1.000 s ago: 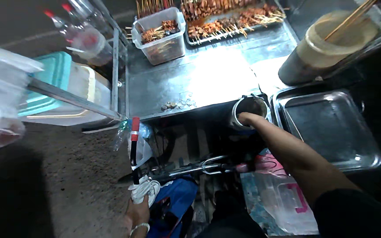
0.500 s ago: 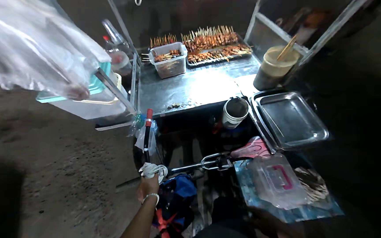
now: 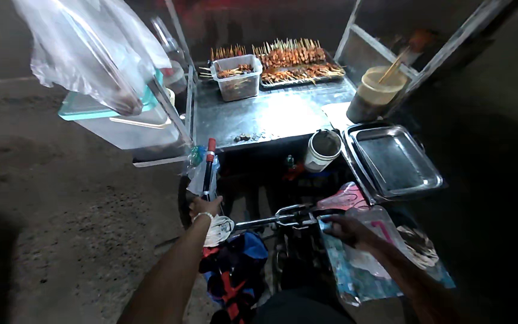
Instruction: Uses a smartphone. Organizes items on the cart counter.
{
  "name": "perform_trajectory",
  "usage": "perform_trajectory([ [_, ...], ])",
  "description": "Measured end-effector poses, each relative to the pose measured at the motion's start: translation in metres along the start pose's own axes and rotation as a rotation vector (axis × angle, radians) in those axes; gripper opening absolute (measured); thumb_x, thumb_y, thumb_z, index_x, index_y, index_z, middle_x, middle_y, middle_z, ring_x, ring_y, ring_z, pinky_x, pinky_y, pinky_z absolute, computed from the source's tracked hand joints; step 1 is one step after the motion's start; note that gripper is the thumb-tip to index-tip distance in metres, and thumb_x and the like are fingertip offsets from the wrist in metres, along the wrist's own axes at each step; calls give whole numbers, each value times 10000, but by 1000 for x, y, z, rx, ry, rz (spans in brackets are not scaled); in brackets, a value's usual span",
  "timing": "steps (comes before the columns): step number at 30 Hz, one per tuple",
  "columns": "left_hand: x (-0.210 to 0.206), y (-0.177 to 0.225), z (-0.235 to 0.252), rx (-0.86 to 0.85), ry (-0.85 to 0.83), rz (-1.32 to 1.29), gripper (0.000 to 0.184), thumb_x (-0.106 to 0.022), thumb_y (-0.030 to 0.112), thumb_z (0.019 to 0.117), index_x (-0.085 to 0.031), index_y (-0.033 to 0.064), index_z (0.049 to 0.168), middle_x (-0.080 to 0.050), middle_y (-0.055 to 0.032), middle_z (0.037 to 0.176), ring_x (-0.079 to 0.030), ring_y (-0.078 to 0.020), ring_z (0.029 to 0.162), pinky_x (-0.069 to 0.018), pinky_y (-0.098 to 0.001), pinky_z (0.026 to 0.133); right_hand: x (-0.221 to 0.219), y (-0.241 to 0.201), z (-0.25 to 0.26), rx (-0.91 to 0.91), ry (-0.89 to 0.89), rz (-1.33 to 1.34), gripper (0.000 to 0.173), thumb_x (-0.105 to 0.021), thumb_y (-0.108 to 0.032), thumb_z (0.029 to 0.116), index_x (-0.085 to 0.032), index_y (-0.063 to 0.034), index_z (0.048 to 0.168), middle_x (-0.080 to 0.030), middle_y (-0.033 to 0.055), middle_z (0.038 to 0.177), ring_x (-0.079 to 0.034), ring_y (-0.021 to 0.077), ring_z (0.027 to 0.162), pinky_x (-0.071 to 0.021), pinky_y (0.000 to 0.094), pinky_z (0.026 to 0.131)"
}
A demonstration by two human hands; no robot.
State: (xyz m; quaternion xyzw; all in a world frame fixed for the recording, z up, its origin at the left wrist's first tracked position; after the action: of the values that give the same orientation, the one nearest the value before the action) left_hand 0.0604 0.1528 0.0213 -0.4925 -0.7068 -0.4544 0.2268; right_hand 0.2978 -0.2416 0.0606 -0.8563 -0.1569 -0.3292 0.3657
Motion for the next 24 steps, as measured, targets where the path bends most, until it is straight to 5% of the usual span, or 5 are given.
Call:
perform_trajectory([
  [5,-24,12,18,157,113,97,852,-710,452,919,-338,8,1545,-609,-244,1368,-623,-384,1238,-487,-598,1011,90,-53,156,164,163,-128,383,-611,-253,1034,-648,-58,1362,-668,174,1333,-636,309,1253,-476,509,1116],
  [10,-20,19,25,240,99,163,677,-633,398,984,-403,50,1518,-651,-221,1306,-653,-382,1188,-511,-593,976,145,-80,308,156,209,-211,382,-689,-252,985,-668,-162,1356,-652,140,1360,-633,355,1239,-508,609,1050],
  [14,-21,22,27,294,111,182,660,-639,429,983,-430,89,1509,-682,-229,1236,-653,-426,1160,-494,-645,939,165,-85,402,192,185,-240,420,-689,-285,992,-645,-150,1387,-620,166,1405,-632,402,1229,-506,655,1006],
  [18,-23,22,26,333,122,216,659,-611,458,993,-423,107,1518,-697,-223,1205,-668,-426,1130,-492,-647,934,168,-93,444,193,156,-321,352,-683,-228,966,-699,-143,1308,-621,156,1393,-645,391,1195,-534,644,968],
  [24,-22,24,30,348,104,255,620,-601,433,1000,-448,116,1511,-708,-209,1187,-683,-414,1108,-520,-619,909,179,-96,441,178,136,-324,244,-756,-233,913,-760,-145,1140,-650,180,1289,-668,398,1093,-542,663,894],
])
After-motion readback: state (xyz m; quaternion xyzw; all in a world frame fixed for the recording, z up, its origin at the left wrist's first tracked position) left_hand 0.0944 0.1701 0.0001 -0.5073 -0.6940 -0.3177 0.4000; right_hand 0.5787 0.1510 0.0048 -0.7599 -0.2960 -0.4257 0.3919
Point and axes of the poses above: each hand's wrist, its own z-axis towards the middle knuckle, its own x-axis out of the back of the hand, y = z × x, the point moved 4 cm from there along z, towards the middle knuckle
